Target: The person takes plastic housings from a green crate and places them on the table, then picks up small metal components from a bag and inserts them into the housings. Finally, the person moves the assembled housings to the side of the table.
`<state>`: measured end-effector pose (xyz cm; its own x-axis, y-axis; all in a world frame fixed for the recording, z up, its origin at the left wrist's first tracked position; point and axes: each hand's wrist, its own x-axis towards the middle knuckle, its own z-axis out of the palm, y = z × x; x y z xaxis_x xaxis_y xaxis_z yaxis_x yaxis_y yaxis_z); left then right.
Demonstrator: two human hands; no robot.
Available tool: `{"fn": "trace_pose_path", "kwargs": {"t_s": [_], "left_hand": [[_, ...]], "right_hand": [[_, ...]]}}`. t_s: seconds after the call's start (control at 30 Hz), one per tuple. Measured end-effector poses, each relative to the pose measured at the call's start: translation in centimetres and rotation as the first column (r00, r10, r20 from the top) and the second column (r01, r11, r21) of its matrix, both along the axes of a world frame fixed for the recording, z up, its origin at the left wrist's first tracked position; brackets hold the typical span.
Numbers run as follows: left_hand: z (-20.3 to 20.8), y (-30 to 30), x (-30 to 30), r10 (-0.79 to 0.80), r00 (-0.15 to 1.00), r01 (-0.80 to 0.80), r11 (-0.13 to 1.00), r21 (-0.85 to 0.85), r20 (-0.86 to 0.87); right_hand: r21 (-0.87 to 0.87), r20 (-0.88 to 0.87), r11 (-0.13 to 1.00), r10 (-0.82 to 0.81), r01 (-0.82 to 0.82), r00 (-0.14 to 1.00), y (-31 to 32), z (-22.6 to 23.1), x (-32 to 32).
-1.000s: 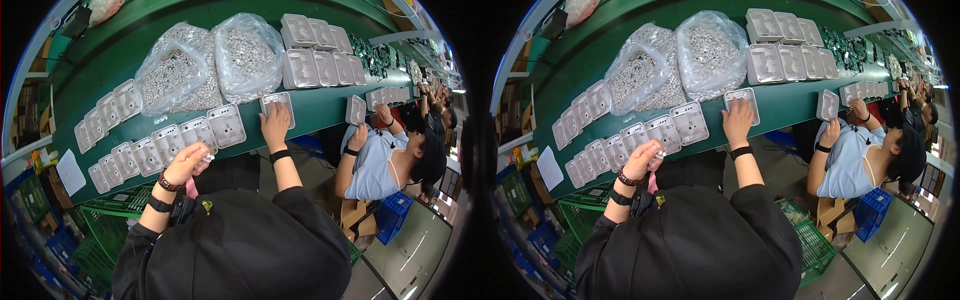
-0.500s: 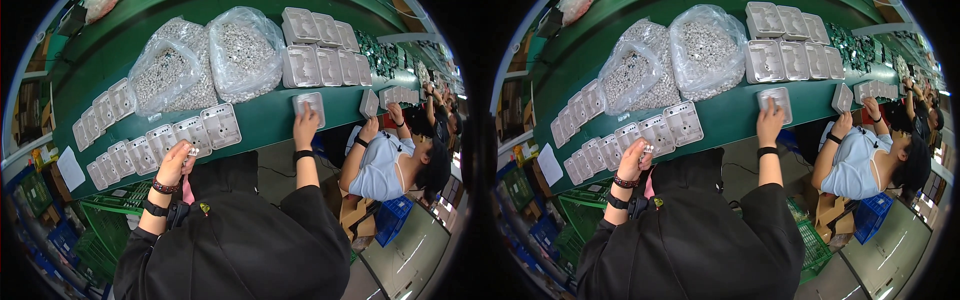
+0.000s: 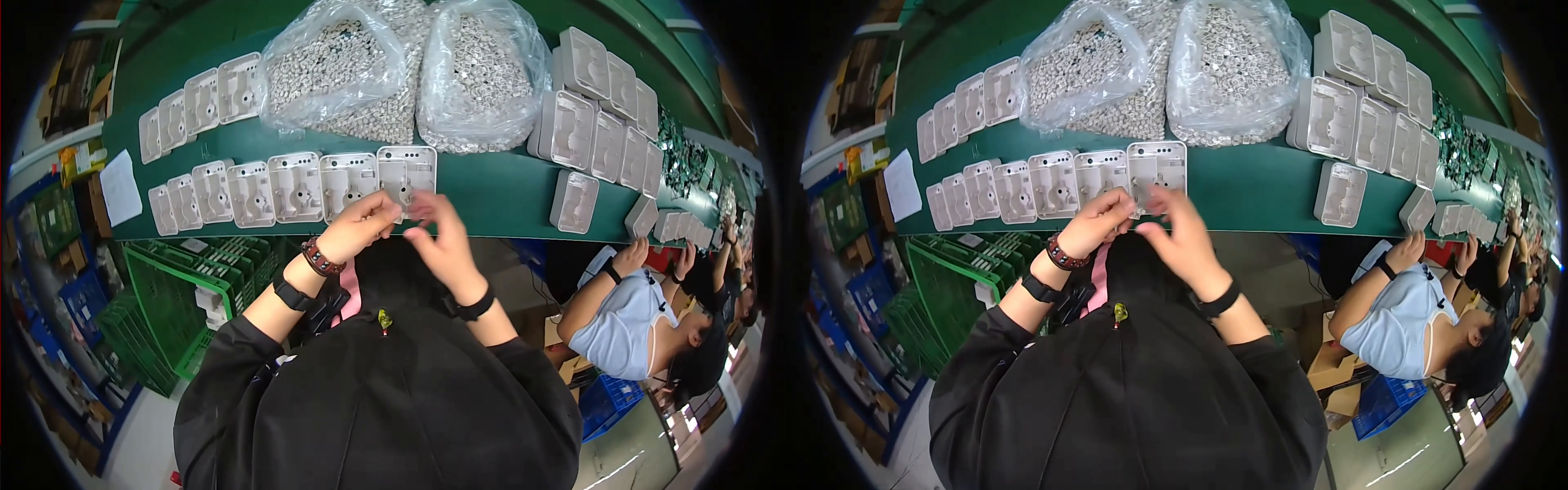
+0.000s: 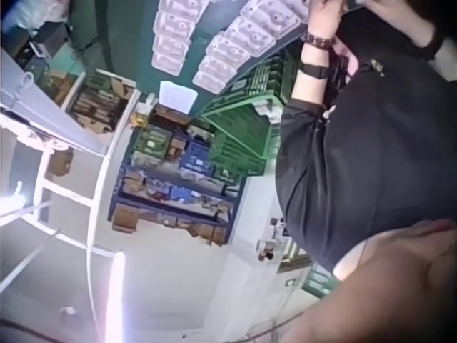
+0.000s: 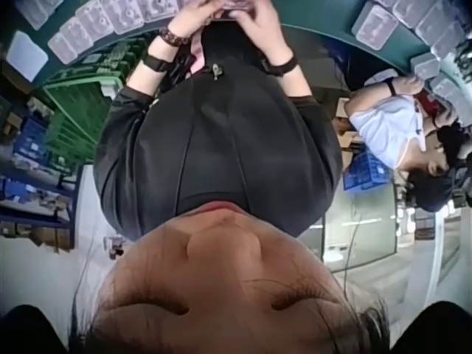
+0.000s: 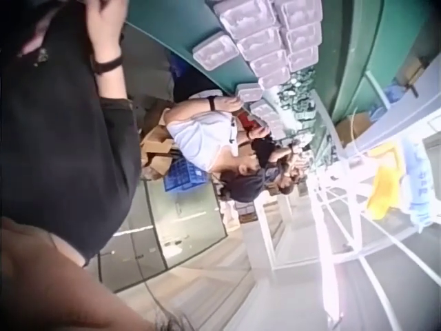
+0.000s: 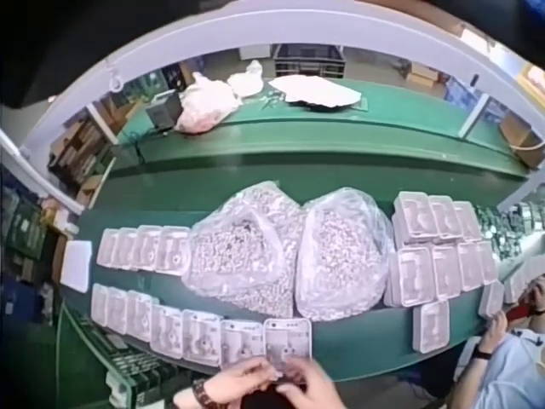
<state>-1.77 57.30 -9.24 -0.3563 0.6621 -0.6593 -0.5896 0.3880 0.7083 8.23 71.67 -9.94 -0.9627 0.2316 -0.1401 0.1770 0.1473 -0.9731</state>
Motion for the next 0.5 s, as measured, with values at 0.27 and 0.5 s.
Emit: {"fn": "trace_pose_path", "kwargs": {"t_s": [0.27,0.5], "left_hand": [[-0.9,-1.3,0.3,0.176,0.943,-0.21,0.973,0.094,0.283],[0.8,-1.6,-0.3,-0.054,0.998,0.057,0.992,0.116,-0.034]], "right_hand": [[-0.094,0.122,0.996,0.008,0.003,0.992,-0.7,0.5,-1.1],[-0.341,0.119,0.936,-0.045,0.084,0.992,1.0,0.0,-1.5]]}}
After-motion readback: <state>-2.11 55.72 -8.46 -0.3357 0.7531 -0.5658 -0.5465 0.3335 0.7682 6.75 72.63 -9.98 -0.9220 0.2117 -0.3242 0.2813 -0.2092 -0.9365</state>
